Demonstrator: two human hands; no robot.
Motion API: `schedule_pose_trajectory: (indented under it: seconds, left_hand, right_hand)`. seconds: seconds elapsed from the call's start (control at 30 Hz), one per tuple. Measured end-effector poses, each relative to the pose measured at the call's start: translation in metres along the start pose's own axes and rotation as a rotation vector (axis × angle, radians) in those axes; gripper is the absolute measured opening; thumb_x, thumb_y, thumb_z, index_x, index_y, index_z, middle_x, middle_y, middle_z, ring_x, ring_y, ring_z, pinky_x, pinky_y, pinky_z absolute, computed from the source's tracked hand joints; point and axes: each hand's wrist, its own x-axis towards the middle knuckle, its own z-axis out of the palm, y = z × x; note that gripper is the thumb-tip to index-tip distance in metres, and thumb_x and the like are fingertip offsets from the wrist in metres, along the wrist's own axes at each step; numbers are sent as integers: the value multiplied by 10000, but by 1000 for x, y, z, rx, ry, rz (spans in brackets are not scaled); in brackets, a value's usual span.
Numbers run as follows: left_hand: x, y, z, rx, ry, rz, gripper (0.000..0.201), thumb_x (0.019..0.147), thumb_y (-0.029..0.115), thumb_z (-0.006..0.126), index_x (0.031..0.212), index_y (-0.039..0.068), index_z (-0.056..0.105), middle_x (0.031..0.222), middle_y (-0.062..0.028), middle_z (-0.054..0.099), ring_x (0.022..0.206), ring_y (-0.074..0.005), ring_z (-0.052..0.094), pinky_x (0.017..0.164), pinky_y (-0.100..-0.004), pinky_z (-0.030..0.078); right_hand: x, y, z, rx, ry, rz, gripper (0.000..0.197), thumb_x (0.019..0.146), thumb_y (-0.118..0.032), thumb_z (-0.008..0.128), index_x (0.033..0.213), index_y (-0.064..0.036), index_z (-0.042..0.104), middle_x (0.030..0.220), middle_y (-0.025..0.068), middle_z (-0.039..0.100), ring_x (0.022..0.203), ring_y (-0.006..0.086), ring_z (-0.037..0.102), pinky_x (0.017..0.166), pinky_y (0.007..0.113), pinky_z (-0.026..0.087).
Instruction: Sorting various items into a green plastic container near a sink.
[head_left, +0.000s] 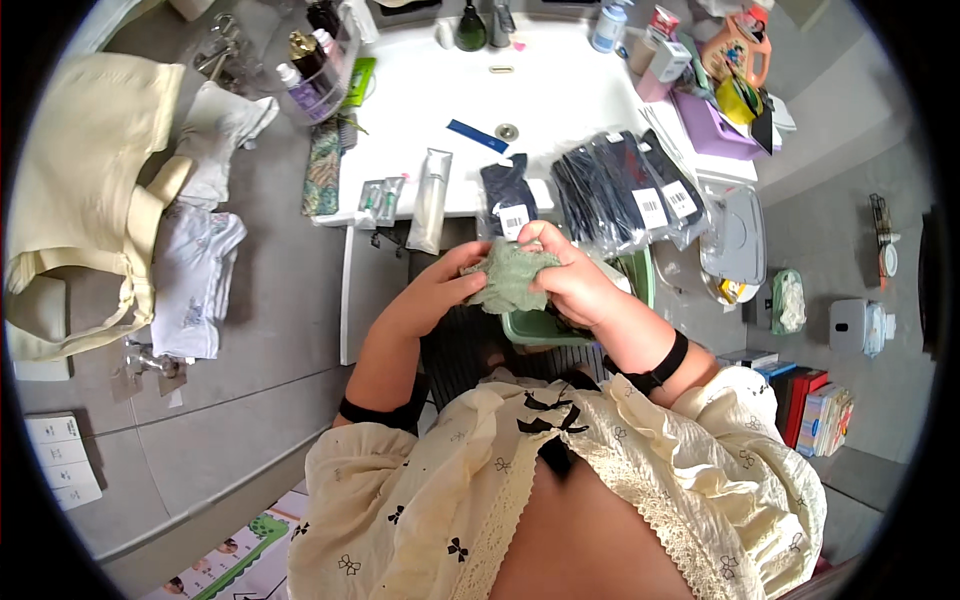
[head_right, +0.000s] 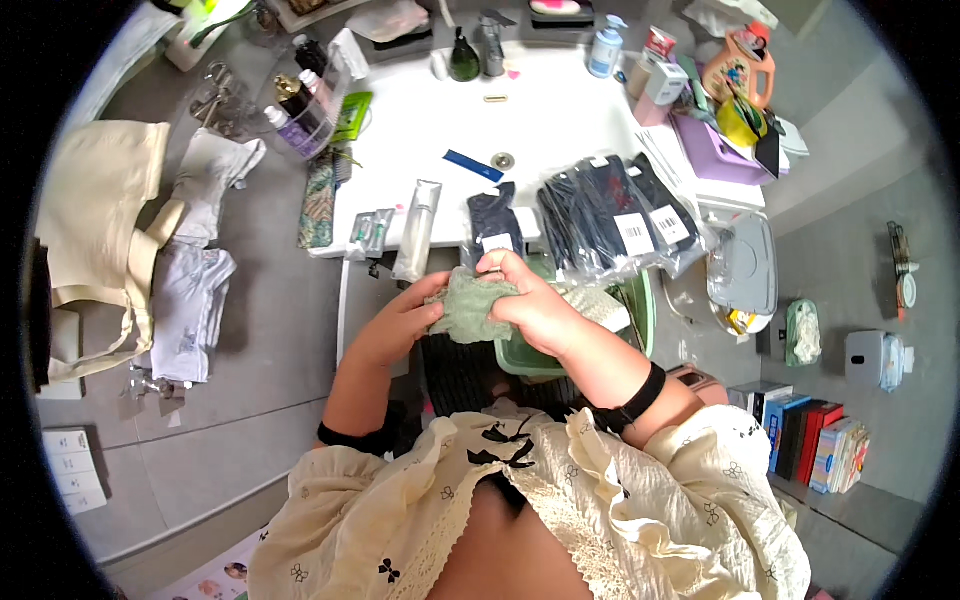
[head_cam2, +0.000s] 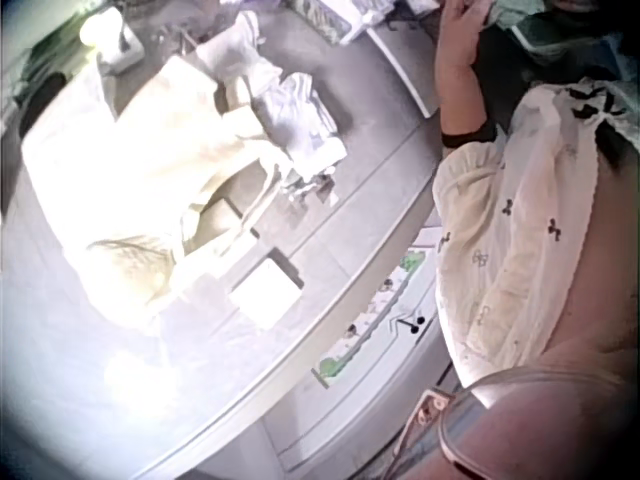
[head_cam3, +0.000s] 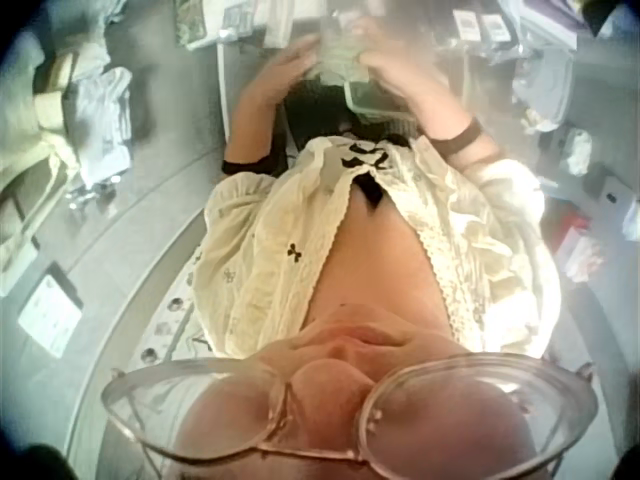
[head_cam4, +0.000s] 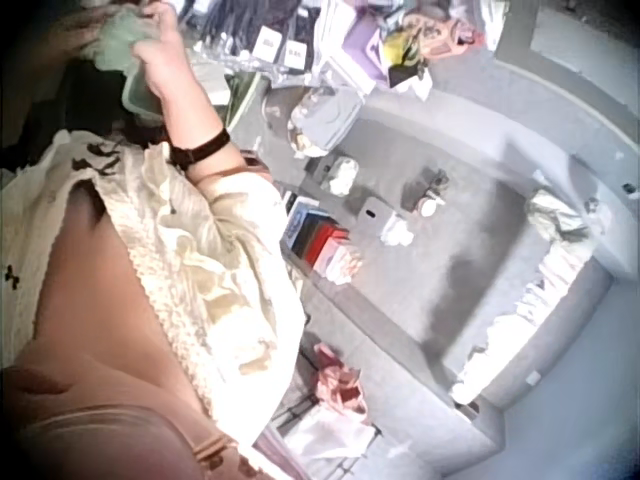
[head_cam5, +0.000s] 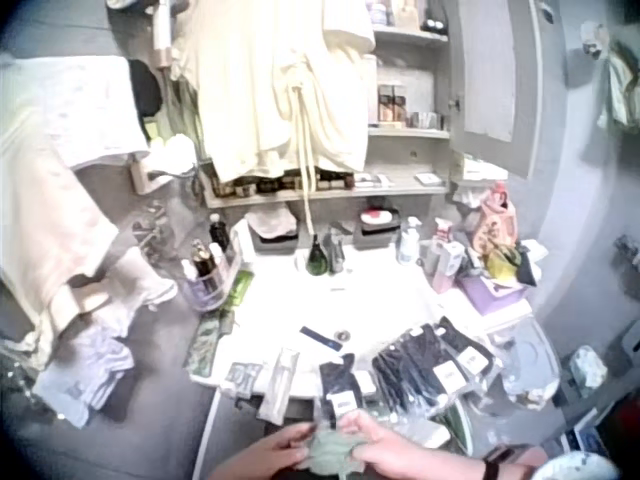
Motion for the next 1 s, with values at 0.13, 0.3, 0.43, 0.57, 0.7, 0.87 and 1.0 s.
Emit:
schedule_pose_trajectory:
  seconds: [0.13,0.3,0.43,0.57,0.7,0.87,1.0]
  left_hand:
    - [-1,11,-15,-89,19,-199,546,782,257,605,1249,67,396,1105,-34,499,979,-130,495,748,-286,452]
    - [11,15,-19,-98,225,-159,457,791,172,589,1217,80,454,1071,-36,552,926,-145,542,693,-280,464]
    - [42,18,-8,-92,-10,-79,360,813,125,557,1167,79,507,1058,-33,559,908,-138,544,761,-274,437]
    - [71,31,20,343,-325,85,298,794,62,552,1084,-4,548,1122,-74,502,1012,-148,475,844,-283,391]
    - [85,49,46,197,-506,27,395,796,206,565,1107,-32,517,1189,-102,435,1036,-179,464,862,-299,375]
    - [90,48,62,85,-303,-59,475,784,363,570,1044,-33,528,1162,-105,450,975,-185,496,829,-294,380]
    - [86,37,87,104,-116,-93,429,784,346,575,989,-29,542,1124,-131,477,921,-187,522,782,-281,407]
  right_hand:
    - [27,7,3,-484,127,-121,441,672,20,501,1097,-81,435,989,84,505,948,154,473,820,271,386]
    - [26,-2,10,-490,219,30,680,718,-88,627,1296,-83,271,1080,124,482,912,141,512,681,265,461]
    - [3,-28,11,-308,167,64,769,733,-130,644,1340,-93,173,1167,99,448,957,177,517,699,282,482]
    - [-26,-50,-7,-451,166,26,578,728,-158,643,1234,-83,374,1038,89,539,937,161,523,742,281,462]
    - [-76,-86,-44,-751,118,-135,440,675,-144,651,1087,-91,504,1011,60,566,929,146,526,804,284,421]
    - [-168,-139,-142,-179,-91,-392,472,726,-6,562,1159,-41,378,1100,147,545,1040,214,517,846,295,418]
    - [-203,-152,-250,270,521,-553,377,770,28,449,1139,-17,388,1088,176,542,1015,258,544,857,329,460]
